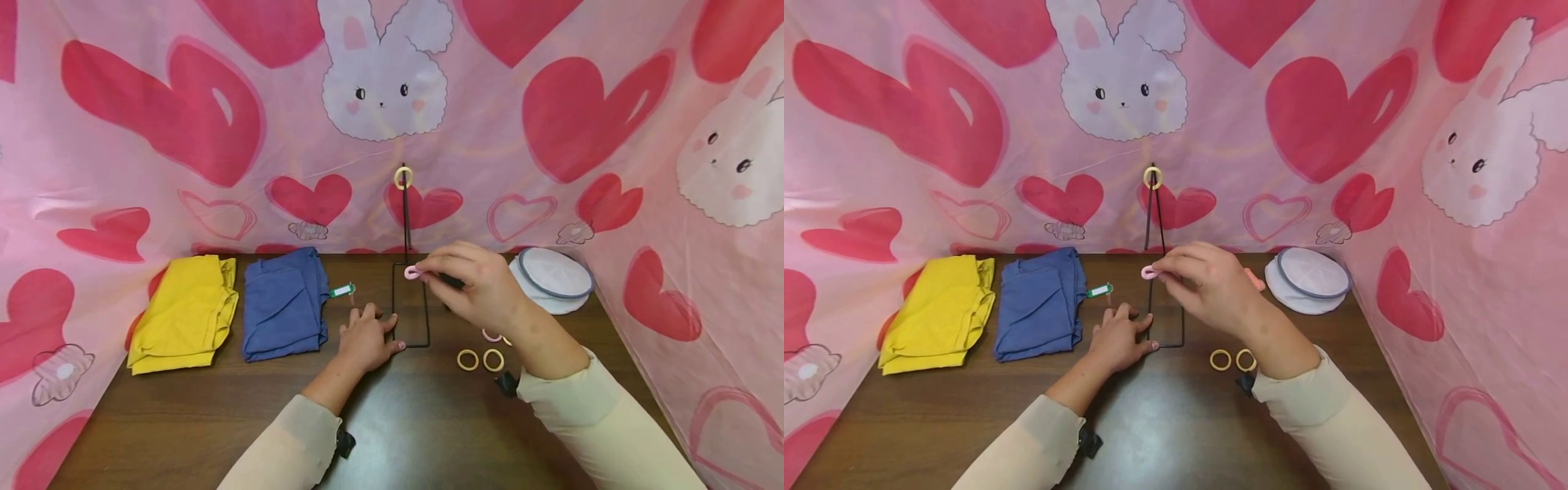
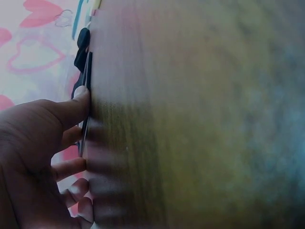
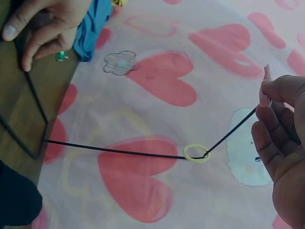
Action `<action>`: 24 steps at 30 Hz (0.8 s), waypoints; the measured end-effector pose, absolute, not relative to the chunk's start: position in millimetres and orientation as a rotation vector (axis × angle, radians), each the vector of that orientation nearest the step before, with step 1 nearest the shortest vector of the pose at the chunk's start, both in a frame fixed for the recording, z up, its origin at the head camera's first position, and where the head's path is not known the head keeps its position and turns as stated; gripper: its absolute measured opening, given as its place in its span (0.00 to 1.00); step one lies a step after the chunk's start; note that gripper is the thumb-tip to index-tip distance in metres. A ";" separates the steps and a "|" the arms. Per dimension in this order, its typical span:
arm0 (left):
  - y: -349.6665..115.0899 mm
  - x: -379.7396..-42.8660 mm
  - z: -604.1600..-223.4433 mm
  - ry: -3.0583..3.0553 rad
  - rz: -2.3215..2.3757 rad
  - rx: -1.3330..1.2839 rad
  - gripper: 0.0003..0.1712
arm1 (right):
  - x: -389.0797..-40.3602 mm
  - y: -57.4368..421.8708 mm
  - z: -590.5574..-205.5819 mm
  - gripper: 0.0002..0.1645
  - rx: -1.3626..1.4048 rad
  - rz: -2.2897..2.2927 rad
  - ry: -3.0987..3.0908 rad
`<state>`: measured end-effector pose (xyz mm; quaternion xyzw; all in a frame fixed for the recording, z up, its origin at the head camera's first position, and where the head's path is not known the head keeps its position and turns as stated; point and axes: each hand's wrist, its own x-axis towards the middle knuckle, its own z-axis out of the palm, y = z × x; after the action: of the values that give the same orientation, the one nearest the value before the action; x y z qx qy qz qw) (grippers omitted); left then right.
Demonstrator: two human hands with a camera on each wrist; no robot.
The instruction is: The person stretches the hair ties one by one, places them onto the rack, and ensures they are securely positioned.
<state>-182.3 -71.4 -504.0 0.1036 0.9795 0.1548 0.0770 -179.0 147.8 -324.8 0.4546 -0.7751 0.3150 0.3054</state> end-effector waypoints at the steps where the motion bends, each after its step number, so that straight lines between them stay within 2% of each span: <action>1: -71.3 -182.2 -503.9 2.934 0.463 0.310 0.38 | -179.1 147.2 -322.9 0.12 1.198 0.837 -2.042; 24: -71.7 -181.8 -502.4 2.924 0.453 0.307 0.38 | -189.7 140.2 -305.6 0.11 1.080 0.786 -2.030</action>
<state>-181.8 -71.7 -502.4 0.1028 0.9795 0.1519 0.0832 -189.7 140.2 -305.6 0.4168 -0.7830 0.3031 0.3484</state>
